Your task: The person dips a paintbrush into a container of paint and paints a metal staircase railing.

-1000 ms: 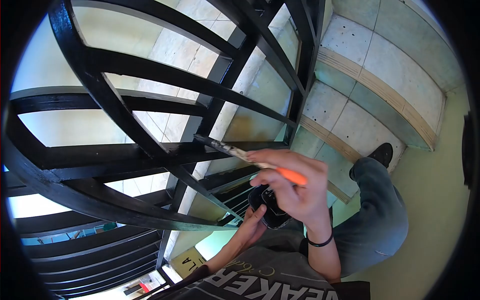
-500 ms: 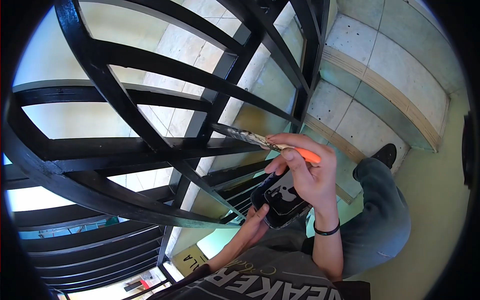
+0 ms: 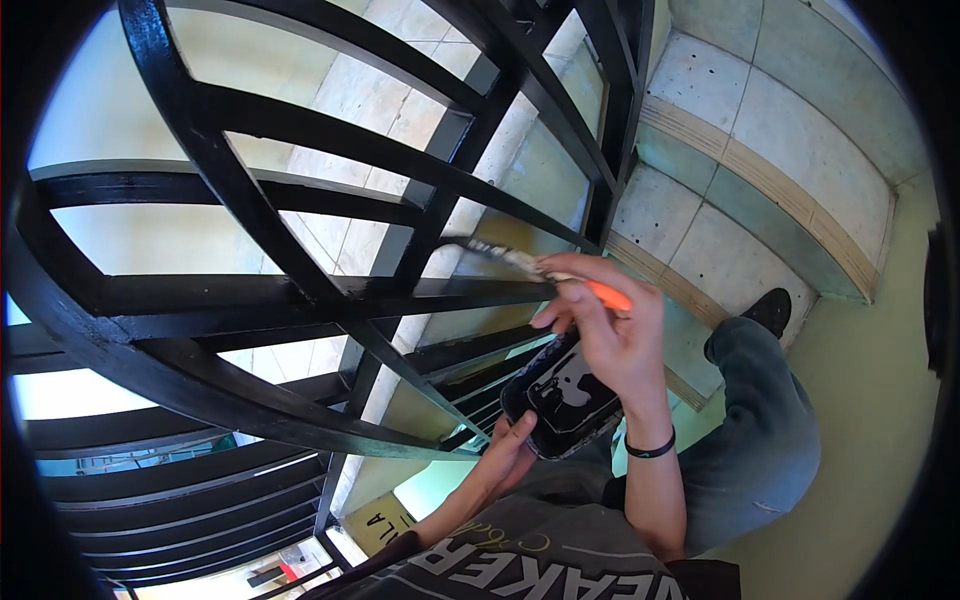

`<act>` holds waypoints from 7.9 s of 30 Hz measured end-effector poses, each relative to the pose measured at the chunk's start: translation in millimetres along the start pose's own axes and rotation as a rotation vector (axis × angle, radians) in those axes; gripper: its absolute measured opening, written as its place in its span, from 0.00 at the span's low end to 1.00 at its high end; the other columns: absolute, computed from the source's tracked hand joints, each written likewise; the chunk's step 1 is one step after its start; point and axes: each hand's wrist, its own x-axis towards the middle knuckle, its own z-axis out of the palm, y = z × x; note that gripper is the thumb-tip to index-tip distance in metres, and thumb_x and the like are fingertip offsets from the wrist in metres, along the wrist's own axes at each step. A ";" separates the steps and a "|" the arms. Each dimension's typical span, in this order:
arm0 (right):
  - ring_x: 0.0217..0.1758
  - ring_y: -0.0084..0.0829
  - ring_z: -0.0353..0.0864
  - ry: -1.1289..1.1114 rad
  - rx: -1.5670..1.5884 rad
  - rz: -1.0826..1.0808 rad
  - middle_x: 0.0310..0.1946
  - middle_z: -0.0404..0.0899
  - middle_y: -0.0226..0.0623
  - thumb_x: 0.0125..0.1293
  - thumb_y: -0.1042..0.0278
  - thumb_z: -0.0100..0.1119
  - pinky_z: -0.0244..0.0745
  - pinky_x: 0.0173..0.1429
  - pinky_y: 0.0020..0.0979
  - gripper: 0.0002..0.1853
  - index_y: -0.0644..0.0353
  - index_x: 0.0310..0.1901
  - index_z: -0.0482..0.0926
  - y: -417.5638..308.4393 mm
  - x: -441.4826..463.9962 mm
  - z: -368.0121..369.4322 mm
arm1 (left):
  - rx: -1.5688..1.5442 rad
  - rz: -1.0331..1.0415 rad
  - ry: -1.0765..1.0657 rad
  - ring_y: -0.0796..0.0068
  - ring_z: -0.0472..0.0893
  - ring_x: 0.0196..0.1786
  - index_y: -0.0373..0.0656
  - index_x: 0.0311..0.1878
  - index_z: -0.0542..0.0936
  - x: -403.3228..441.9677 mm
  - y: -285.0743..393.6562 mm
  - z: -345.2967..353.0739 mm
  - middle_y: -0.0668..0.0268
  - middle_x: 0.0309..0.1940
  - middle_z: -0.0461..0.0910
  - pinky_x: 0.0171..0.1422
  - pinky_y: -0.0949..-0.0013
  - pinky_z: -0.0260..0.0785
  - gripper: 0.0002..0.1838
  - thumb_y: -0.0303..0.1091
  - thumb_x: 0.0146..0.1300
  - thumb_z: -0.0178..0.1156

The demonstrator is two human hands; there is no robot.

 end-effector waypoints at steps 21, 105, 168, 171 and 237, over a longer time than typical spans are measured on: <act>0.37 0.33 0.92 -0.014 -0.157 -0.155 0.44 0.89 0.45 0.67 0.80 0.65 0.84 0.43 0.28 0.14 0.66 0.54 0.86 -6.0 -24.0 16.9 | -0.006 0.004 0.002 0.68 0.75 0.71 0.43 0.77 0.64 -1.4 -5.5 -6.7 0.63 0.71 0.74 0.78 0.55 0.67 0.36 0.45 0.73 0.67; 0.29 0.32 0.88 0.616 -0.700 -0.383 0.35 0.86 0.47 0.84 0.57 0.49 0.82 0.37 0.28 0.21 0.72 0.50 0.78 -116.2 -205.3 71.8 | 0.015 0.162 -0.202 0.66 0.74 0.73 0.41 0.76 0.65 -84.5 22.0 -71.8 0.62 0.72 0.73 0.78 0.57 0.64 0.32 0.40 0.76 0.64; 0.25 0.32 0.82 -0.688 -1.320 -0.786 0.29 0.83 0.33 0.54 0.64 0.81 0.75 0.28 0.30 0.19 0.63 0.43 0.82 -198.6 -119.6 139.3 | -0.109 0.384 -0.189 0.71 0.81 0.61 0.36 0.71 0.69 -133.8 79.3 26.4 0.60 0.62 0.79 0.64 0.67 0.76 0.33 0.42 0.71 0.70; 0.26 0.33 0.82 -0.645 -1.262 -0.759 0.30 0.84 0.33 0.56 0.68 0.79 0.75 0.29 0.31 0.16 0.62 0.43 0.83 -202.5 -114.4 135.8 | -0.171 0.421 -0.147 0.73 0.82 0.58 0.35 0.70 0.70 -139.6 79.5 33.2 0.61 0.60 0.80 0.61 0.69 0.77 0.32 0.42 0.71 0.70; 0.33 0.29 0.90 -0.161 -0.301 -0.595 0.34 0.88 0.47 0.83 0.55 0.53 0.85 0.38 0.29 0.21 0.71 0.53 0.80 -241.8 -74.5 173.8 | -0.170 0.587 -0.079 0.67 0.84 0.61 0.35 0.68 0.73 -176.4 77.5 16.2 0.59 0.61 0.82 0.64 0.59 0.79 0.25 0.43 0.78 0.60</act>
